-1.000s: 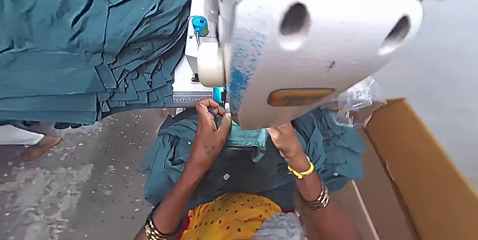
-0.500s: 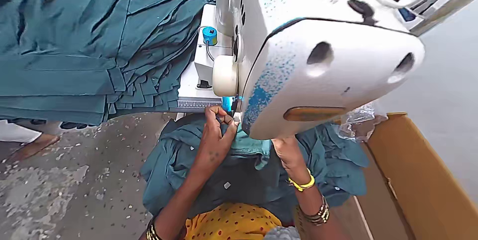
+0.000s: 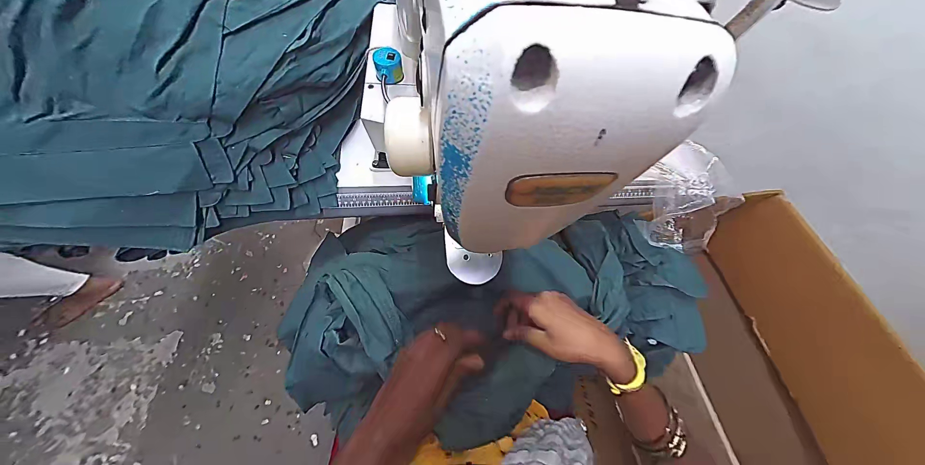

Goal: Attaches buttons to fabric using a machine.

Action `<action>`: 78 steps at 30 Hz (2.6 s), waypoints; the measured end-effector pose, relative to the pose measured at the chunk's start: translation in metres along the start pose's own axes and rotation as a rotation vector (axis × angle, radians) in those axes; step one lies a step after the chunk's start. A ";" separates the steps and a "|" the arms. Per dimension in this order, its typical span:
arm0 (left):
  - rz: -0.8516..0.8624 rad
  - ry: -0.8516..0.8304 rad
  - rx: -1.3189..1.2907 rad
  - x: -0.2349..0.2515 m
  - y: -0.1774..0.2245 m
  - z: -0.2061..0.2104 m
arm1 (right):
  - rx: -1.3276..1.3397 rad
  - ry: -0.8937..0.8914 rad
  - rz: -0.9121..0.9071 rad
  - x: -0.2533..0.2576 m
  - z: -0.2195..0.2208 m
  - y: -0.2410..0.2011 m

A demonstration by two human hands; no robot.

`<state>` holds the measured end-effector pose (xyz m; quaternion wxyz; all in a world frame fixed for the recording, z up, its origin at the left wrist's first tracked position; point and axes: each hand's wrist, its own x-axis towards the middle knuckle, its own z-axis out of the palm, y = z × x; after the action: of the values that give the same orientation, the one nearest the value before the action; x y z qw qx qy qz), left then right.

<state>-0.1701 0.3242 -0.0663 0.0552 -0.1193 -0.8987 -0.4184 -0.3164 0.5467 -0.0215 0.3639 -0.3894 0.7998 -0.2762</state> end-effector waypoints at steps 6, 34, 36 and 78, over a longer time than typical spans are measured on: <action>-0.186 0.549 -0.280 0.062 0.014 0.040 | -0.039 0.650 0.083 0.015 -0.011 -0.010; 0.118 0.683 -0.014 -0.006 -0.018 -0.011 | 0.288 0.727 -0.223 0.022 0.065 -0.035; 0.110 0.688 -0.005 -0.009 -0.017 -0.016 | 0.216 0.834 -0.337 0.026 0.072 -0.052; -0.030 0.974 -0.150 0.079 -0.009 0.035 | 0.295 0.954 -0.460 -0.005 0.064 -0.052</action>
<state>-0.2487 0.3586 -0.0797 0.4541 0.0997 -0.7376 -0.4898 -0.2411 0.5124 -0.0188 -0.0582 -0.3308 0.7230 -0.6037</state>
